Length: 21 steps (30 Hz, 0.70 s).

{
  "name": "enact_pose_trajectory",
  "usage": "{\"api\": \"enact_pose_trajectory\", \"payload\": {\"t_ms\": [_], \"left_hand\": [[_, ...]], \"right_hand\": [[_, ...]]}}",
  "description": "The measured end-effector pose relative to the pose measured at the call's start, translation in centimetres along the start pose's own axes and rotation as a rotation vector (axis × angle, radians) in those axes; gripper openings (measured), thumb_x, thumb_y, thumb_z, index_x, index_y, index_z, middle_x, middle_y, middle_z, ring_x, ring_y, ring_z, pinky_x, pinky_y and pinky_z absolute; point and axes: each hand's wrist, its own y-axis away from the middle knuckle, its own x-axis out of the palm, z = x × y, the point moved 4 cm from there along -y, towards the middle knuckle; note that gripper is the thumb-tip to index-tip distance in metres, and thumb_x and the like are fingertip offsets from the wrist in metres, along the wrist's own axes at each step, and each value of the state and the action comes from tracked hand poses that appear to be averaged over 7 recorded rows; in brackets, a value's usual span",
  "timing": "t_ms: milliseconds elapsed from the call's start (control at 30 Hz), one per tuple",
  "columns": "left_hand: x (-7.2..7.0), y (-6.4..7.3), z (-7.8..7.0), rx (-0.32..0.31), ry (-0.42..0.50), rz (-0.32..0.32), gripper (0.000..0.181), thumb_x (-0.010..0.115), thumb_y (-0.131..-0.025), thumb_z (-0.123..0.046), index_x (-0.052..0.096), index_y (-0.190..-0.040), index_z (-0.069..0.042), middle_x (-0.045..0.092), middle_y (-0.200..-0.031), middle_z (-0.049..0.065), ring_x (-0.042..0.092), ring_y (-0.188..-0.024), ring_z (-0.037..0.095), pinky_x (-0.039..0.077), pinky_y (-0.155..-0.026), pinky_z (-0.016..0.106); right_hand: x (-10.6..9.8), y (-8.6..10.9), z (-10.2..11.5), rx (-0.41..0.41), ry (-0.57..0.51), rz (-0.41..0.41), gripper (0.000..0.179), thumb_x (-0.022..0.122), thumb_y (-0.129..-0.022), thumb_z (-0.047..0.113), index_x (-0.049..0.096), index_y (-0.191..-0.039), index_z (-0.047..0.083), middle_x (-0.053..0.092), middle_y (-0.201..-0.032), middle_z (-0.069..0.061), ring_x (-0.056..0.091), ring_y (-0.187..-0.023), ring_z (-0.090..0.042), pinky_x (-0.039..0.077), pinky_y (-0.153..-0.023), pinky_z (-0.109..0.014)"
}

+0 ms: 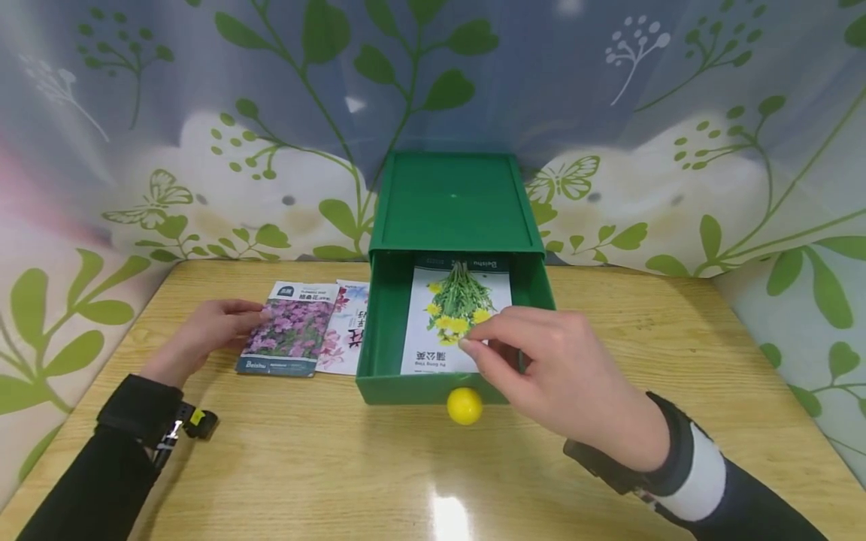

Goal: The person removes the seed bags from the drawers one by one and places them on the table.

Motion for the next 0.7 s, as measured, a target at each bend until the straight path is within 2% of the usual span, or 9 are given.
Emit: {"api": "enact_pose_trajectory", "payload": {"t_ms": [133, 267, 400, 567, 700], "left_hand": [[0.0, 0.7, -0.9, 0.023, -0.164, -0.026, 0.08, 0.057, -0.098, -0.052, 0.041, -0.144, 0.012, 0.048, -0.137, 0.033, 0.057, -0.115, 0.042, 0.052, -0.089, 0.048], [0.2, 1.3, -2.7, 0.06, -0.371, -0.059, 0.082, 0.052, -0.099, -0.056, 0.044, -0.14, 0.014, 0.047, -0.136, 0.037, 0.05, -0.117, 0.051, 0.047, -0.089, 0.057], [0.8, 2.2, -5.1, 0.135, -0.405, -0.086, 0.074, 0.047, -0.101, -0.055, 0.051, -0.137, 0.009, 0.053, -0.13, 0.033, 0.055, -0.111, 0.047, 0.048, -0.084, 0.055], [1.6, 3.8, -9.4, 0.239, -0.408, -0.142, 0.066, 0.045, -0.101, -0.057, 0.058, -0.132, -0.001, 0.06, -0.124, 0.025, 0.059, -0.109, 0.04, 0.049, -0.083, 0.053], [2.6, 5.8, -13.3, 0.378, -0.404, -0.202, 0.056, 0.047, -0.102, -0.053, 0.061, -0.131, -0.007, 0.064, -0.119, 0.018, 0.061, -0.106, 0.035, 0.049, -0.083, 0.051]], "right_hand": [[-0.2, 0.0, -0.2, 0.006, 0.003, 0.012, 0.004, 0.071, -0.091, 0.011, 0.074, -0.087, 0.011, 0.06, -0.071, 0.01, 0.048, -0.057, -0.002, 0.04, -0.051, -0.015], [-0.5, 0.1, -0.8, 0.063, 0.022, 0.069, 0.003, 0.072, -0.09, 0.011, 0.074, -0.088, 0.011, 0.062, -0.073, 0.009, 0.048, -0.058, 0.001, 0.044, -0.053, -0.018], [-0.8, -0.2, -1.7, 0.154, 0.022, 0.181, 0.004, 0.073, -0.09, 0.01, 0.075, -0.092, 0.012, 0.064, -0.077, 0.009, 0.051, -0.059, 0.001, 0.048, -0.056, -0.022], [-1.0, -0.4, -3.0, 0.257, 0.022, 0.301, 0.007, 0.069, -0.094, 0.013, 0.075, -0.097, 0.013, 0.066, -0.08, 0.01, 0.057, -0.066, 0.0, 0.051, -0.061, -0.026], [-1.3, -0.6, -3.4, 0.251, 0.055, 0.369, 0.011, 0.068, -0.094, 0.01, 0.075, -0.104, 0.01, 0.069, -0.086, 0.007, 0.061, -0.072, -0.002, 0.053, -0.066, -0.029]]}}
